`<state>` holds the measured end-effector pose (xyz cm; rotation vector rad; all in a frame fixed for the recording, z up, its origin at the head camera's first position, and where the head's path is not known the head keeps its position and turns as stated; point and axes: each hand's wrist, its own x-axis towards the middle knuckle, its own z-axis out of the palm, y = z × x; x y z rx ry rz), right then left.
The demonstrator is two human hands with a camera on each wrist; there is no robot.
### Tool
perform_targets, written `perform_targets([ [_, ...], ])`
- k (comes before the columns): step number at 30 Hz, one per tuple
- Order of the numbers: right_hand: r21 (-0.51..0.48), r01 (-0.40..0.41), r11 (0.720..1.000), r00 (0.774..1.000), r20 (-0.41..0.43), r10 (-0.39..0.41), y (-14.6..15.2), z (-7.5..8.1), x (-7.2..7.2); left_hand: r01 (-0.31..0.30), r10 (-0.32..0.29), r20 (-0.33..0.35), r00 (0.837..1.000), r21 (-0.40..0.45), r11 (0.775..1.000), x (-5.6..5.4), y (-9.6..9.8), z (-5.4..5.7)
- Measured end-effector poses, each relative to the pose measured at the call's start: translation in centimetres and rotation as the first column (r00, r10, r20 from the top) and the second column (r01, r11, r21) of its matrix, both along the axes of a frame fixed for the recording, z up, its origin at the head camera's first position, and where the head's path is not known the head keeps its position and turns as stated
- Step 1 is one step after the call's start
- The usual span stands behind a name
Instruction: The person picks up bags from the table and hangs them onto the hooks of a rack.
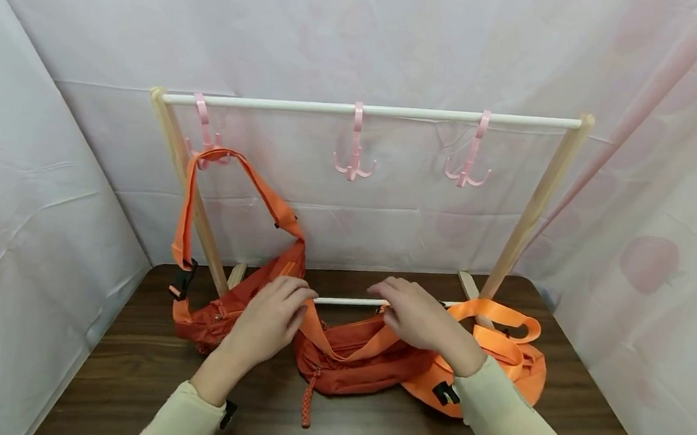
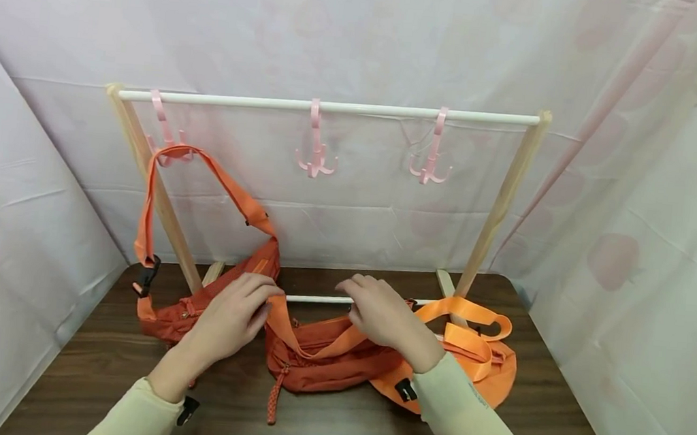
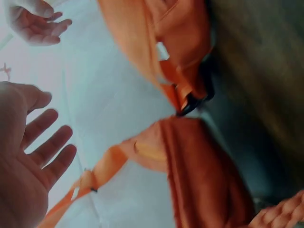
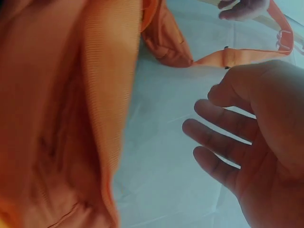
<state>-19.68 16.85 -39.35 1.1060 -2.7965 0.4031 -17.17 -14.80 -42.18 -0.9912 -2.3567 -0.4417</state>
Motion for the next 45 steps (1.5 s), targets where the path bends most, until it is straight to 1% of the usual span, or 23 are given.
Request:
perform_targets([
  [2, 0.012, -0.026, 1.0, 1.0, 0.006, 0.026, 0.6, -0.5, 0.3, 0.008, -0.006, 0.037, 0.999, -0.047, 0.999, 0.1, 0.5, -0.6],
  [5, 0.024, -0.055, 0.998, 0.998, -0.007, 0.055, 1.2, -1.3, 0.5, 0.019, -0.009, 0.1, 0.995, -0.107, 0.994, 0.2, 1.1, -1.5],
  [10, 0.046, -0.059, 0.997, 0.998, 0.008, 0.059, 2.0, -2.5, 0.9, 0.049, -0.015, 0.188, 0.982, -0.18, 0.982, 0.2, 2.0, -2.6],
  [13, 0.049, -0.069, 0.996, 0.998, 0.017, 0.068, 2.1, -3.0, 1.2, 0.065, -0.019, 0.217, 0.976, -0.206, 0.976, 0.3, 2.4, -3.3],
  [16, 0.06, -0.079, 0.995, 0.997, 0.011, 0.079, 2.1, -3.5, 1.4, 0.067, -0.014, 0.232, 0.973, -0.22, 0.973, 0.3, 2.6, -3.8],
  [20, 0.068, -0.095, 0.993, 0.995, 0.002, 0.095, 2.0, -4.4, 1.5, 0.06, -0.004, 0.23, 0.973, -0.238, 0.97, 0.4, 2.7, -4.3],
  [25, 0.084, -0.116, 0.99, 0.993, -0.004, 0.117, 2.0, -5.4, 1.5, 0.066, -0.003, 0.235, 0.972, -0.259, 0.964, 0.5, 2.6, -4.7],
  [29, 0.105, -0.114, 0.988, 0.993, -0.014, 0.117, 2.0, -5.8, 1.6, 0.06, 0.006, 0.235, 0.972, -0.271, 0.961, 0.5, 2.6, -4.9],
  [32, 0.116, -0.122, 0.986, 0.991, -0.047, 0.128, 1.9, -5.9, 1.5, 0.052, 0.005, 0.219, 0.976, -0.255, 0.966, 0.3, 2.6, -5.0],
  [34, 0.12, -0.132, 0.984, 0.987, -0.071, 0.141, 1.8, -6.0, 1.5, 0.052, -0.003, 0.21, 0.978, -0.227, 0.973, 0.2, 2.5, -4.9],
  [36, 0.118, -0.137, 0.983, 0.985, -0.093, 0.149, 1.6, -6.0, 1.5, 0.055, -0.013, 0.215, 0.977, -0.191, 0.98, 0.1, 2.5, -4.7],
  [39, 0.105, -0.136, 0.985, 0.982, -0.119, 0.148, 1.4, -6.1, 1.5, 0.063, -0.027, 0.258, 0.966, -0.131, 0.989, -0.1, 2.5, -4.1],
  [42, 0.081, -0.123, 0.989, 0.979, -0.152, 0.134, 1.3, -6.1, 1.5, 0.062, -0.041, 0.312, 0.949, -0.06, 0.996, -0.2, 2.5, -3.4],
  [44, 0.06, -0.107, 0.992, 0.982, -0.148, 0.115, 1.1, -6.0, 1.5, 0.064, -0.057, 0.336, 0.94, -0.009, 0.998, -0.3, 2.6, -2.9],
  [45, 0.048, -0.095, 0.994, 0.984, -0.144, 0.101, 1.0, -5.8, 1.5, 0.065, -0.066, 0.339, 0.938, 0.017, 0.998, -0.3, 2.6, -2.7],
])
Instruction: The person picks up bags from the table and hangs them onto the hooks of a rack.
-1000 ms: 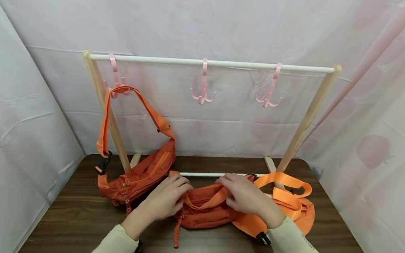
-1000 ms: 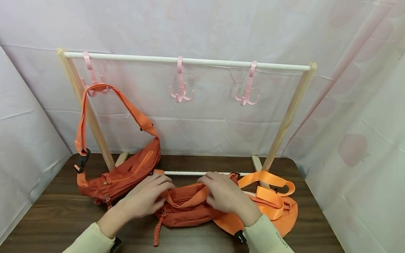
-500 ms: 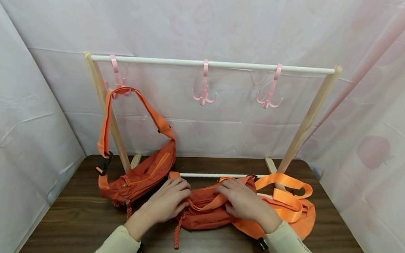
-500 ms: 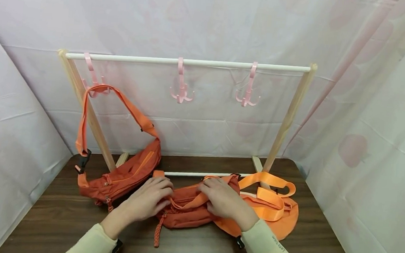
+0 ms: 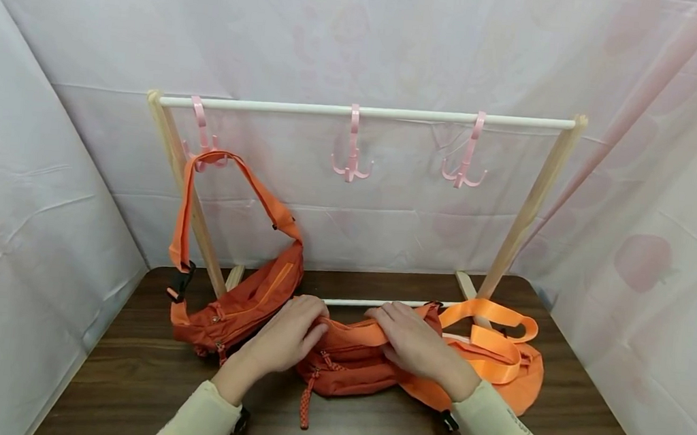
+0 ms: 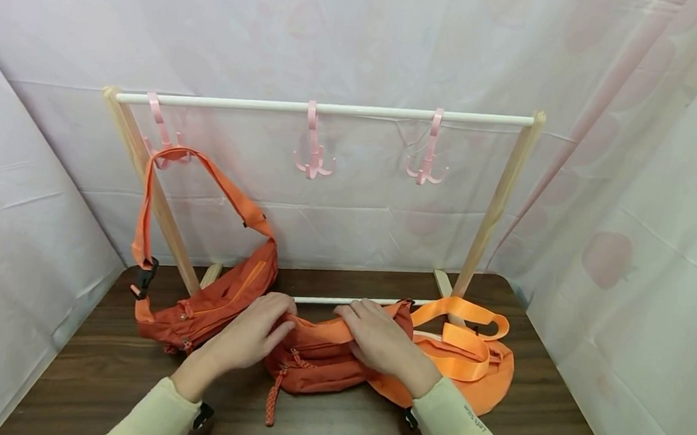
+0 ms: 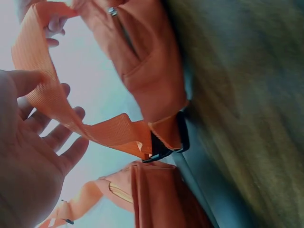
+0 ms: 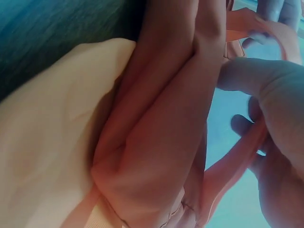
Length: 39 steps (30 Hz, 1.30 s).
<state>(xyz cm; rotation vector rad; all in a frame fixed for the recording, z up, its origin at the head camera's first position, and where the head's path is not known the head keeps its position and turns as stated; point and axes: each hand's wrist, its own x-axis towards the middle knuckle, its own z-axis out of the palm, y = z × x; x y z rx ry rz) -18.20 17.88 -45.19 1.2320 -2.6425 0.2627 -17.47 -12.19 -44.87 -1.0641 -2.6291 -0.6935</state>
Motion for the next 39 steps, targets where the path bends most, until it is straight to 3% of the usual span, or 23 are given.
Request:
perform_targets([
  [5, -0.1, 0.063, 0.993, 0.996, 0.066, -0.057, -0.5, 0.9, -0.2, -0.007, 0.003, 0.037, 0.999, 0.095, 0.995, -0.1, 0.3, 1.0],
  [10, -0.247, 0.036, 0.968, 0.997, 0.078, -0.017, -1.3, 1.9, -0.2, -0.018, 0.005, 0.084, 0.996, 0.158, 0.987, -0.4, 0.8, 1.9],
  [15, -0.315, -0.031, 0.949, 0.999, 0.026, 0.042, -2.3, 2.9, -0.3, -0.007, -0.019, 0.113, 0.993, 0.221, 0.975, -0.6, 1.2, 3.0],
  [23, -0.363, -0.04, 0.931, 0.997, -0.078, 0.012, -3.1, 4.4, -0.8, -0.029, -0.019, 0.167, 0.986, 0.28, 0.96, -0.8, 1.5, 4.2],
  [31, -0.427, -0.009, 0.904, 0.996, -0.083, -0.03, -2.7, 6.2, -1.5, -0.05, 0.021, 0.088, 0.996, 0.338, 0.94, -0.7, 1.4, 5.3],
  [39, -0.506, 0.01, 0.862, 1.0, -0.017, -0.021, -1.7, 7.5, -2.2, -0.106, 0.088, 0.067, 0.994, 0.342, 0.934, -1.0, 0.3, 6.7],
])
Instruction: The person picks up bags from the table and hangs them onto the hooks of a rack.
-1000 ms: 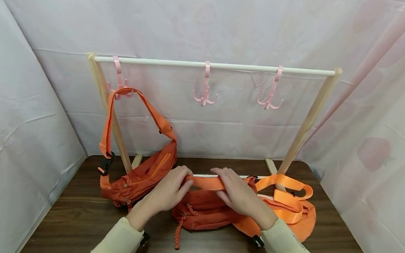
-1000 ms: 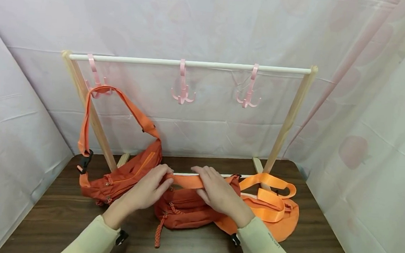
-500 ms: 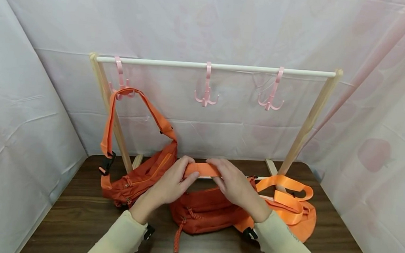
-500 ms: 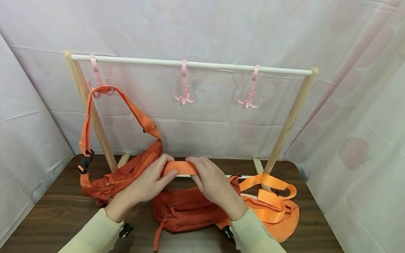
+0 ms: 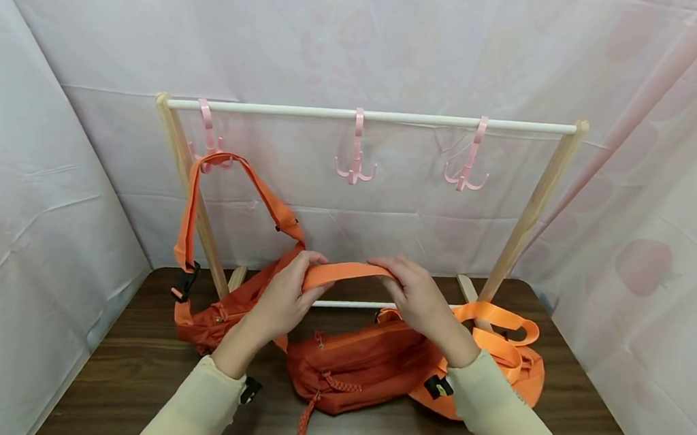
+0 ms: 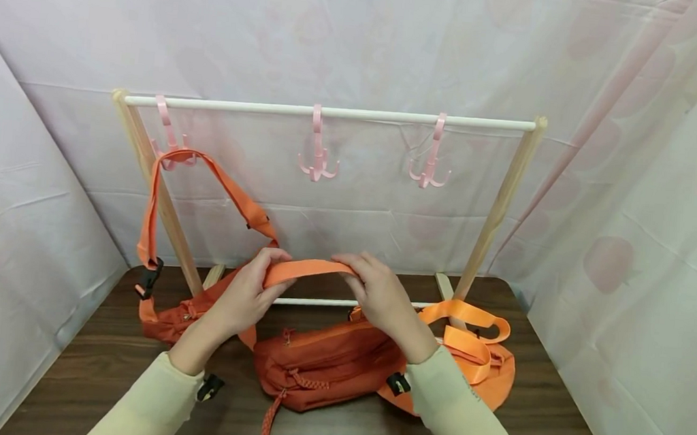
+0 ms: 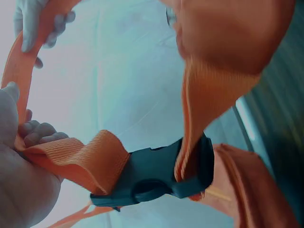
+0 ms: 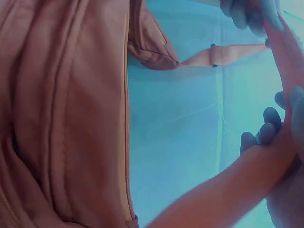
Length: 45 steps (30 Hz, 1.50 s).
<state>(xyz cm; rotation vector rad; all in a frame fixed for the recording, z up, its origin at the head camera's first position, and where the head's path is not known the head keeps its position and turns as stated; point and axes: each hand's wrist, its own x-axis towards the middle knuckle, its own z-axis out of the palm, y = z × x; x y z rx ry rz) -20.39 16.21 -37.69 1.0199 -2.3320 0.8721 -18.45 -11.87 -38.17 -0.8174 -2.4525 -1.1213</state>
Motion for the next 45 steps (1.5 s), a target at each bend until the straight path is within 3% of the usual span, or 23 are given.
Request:
perform_targets([
  [6, -0.032, -0.002, 0.999, 1.0, 0.031, 0.003, 0.4, 0.9, -0.3, -0.015, 0.012, -0.118, 0.993, -0.028, 0.999, -0.3, -0.6, 1.0],
  [12, -0.039, 0.007, 0.999, 0.995, 0.099, -0.003, 0.9, 2.3, -0.3, -0.013, 0.01, -0.188, 0.982, -0.012, 1.0, -0.5, -1.1, 1.6],
  [17, -0.053, -0.011, 0.999, 0.992, 0.124, 0.018, 1.3, 3.4, -0.3, -0.023, 0.022, -0.271, 0.962, -0.003, 1.0, -0.6, -1.3, 2.1],
  [23, -0.08, -0.051, 0.995, 0.995, 0.079, 0.057, 1.3, 5.2, -0.5, -0.064, 0.059, -0.354, 0.933, -0.004, 0.998, -0.4, -1.2, 3.4],
  [29, -0.064, -0.062, 0.996, 0.995, 0.07, 0.066, 1.2, 6.8, -0.8, -0.114, 0.104, -0.384, 0.918, -0.003, 0.994, -0.2, -1.1, 4.8],
  [35, -0.068, -0.052, 0.996, 0.997, 0.053, 0.055, 0.9, 8.0, -1.1, -0.134, 0.128, -0.387, 0.913, 0.012, 0.991, -0.2, -1.0, 5.9],
  [45, -0.096, -0.041, 0.995, 0.998, 0.041, 0.045, 0.8, 9.0, -1.5, -0.17, 0.165, -0.396, 0.903, 0.023, 0.985, -0.2, -0.9, 6.9],
])
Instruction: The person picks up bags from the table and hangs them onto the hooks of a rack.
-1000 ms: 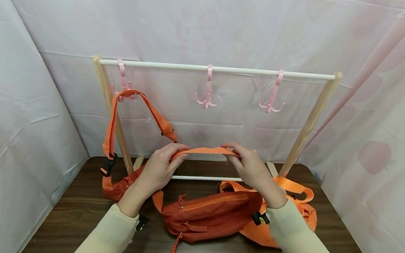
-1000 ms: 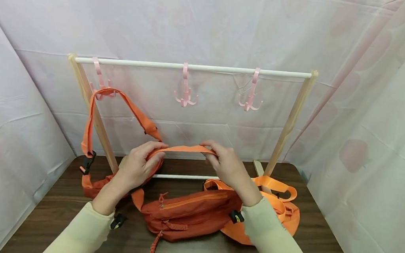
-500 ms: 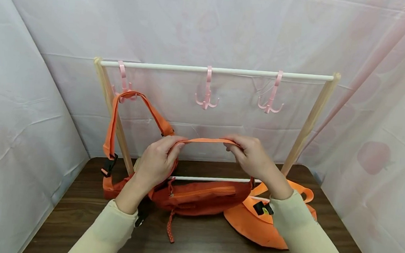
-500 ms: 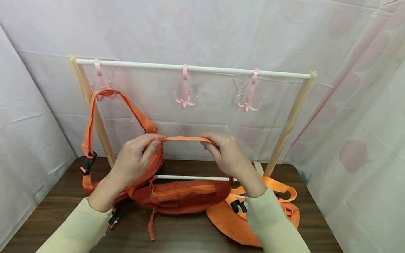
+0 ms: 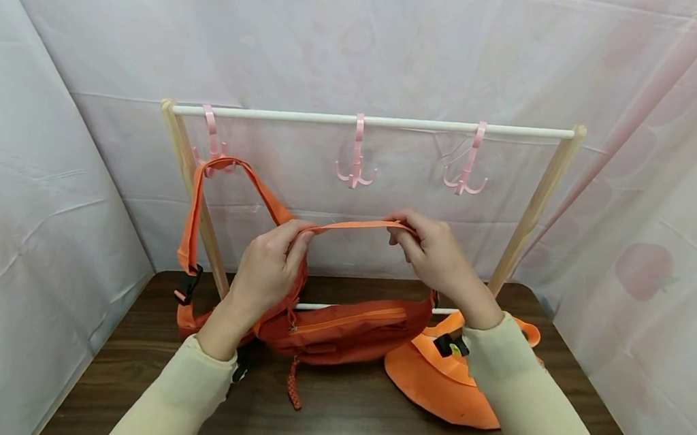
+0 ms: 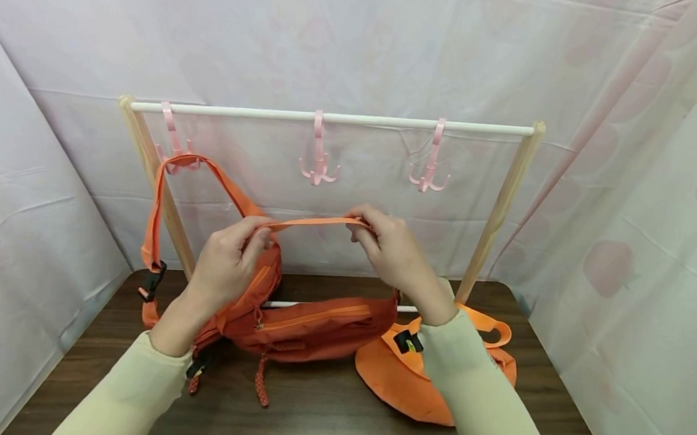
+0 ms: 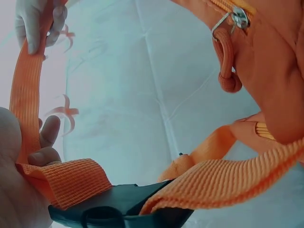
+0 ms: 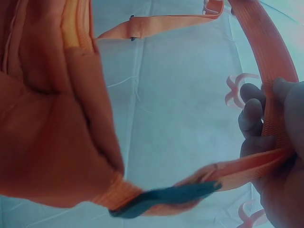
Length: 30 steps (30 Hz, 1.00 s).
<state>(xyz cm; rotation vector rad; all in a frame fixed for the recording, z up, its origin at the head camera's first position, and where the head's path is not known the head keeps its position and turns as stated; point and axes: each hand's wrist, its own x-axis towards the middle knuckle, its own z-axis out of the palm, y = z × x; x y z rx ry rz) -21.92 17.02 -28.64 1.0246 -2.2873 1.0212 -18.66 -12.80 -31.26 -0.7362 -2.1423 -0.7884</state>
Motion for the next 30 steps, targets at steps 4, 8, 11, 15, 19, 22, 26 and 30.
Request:
perform_targets([
  [4, -0.015, 0.014, 1.0, 1.0, -0.024, -0.014, 0.0, 0.4, -0.1, -0.016, 0.016, -0.013, 1.0, 0.018, 1.0, 0.1, 0.2, 0.3],
  [8, -0.04, 0.017, 0.999, 0.998, -0.056, -0.019, -0.2, 0.9, -0.3, -0.035, 0.036, -0.024, 0.999, 0.041, 0.999, 0.1, 0.4, 0.7],
  [11, -0.059, 0.018, 0.998, 0.997, -0.076, -0.022, -0.3, 1.2, -0.5, -0.045, 0.046, -0.029, 0.998, 0.052, 0.998, 0.1, 0.5, 1.0],
  [15, -0.075, 0.03, 0.997, 0.994, -0.102, -0.038, -0.4, 1.5, -0.8, -0.037, 0.04, -0.034, 0.999, 0.062, 0.997, 0.2, 0.6, 1.4],
  [19, -0.09, 0.044, 0.995, 0.99, -0.128, -0.055, -0.6, 1.9, -1.0, -0.02, 0.025, -0.054, 0.998, 0.079, 0.997, 0.0, 0.7, 1.7],
  [22, -0.103, 0.055, 0.993, 0.987, -0.148, -0.07, -0.8, 2.4, -1.2, -0.022, 0.029, -0.075, 0.997, 0.087, 0.996, -0.1, 0.8, 2.0],
  [26, -0.109, 0.082, 0.991, 0.979, -0.175, -0.1, -1.2, 3.2, -1.7, -0.041, 0.049, -0.091, 0.995, 0.09, 0.995, -0.2, 0.9, 2.6],
  [30, -0.118, 0.112, 0.987, 0.978, -0.164, -0.131, -1.6, 4.0, -2.3, -0.063, 0.072, -0.095, 0.993, 0.093, 0.994, -0.4, 1.0, 3.2],
])
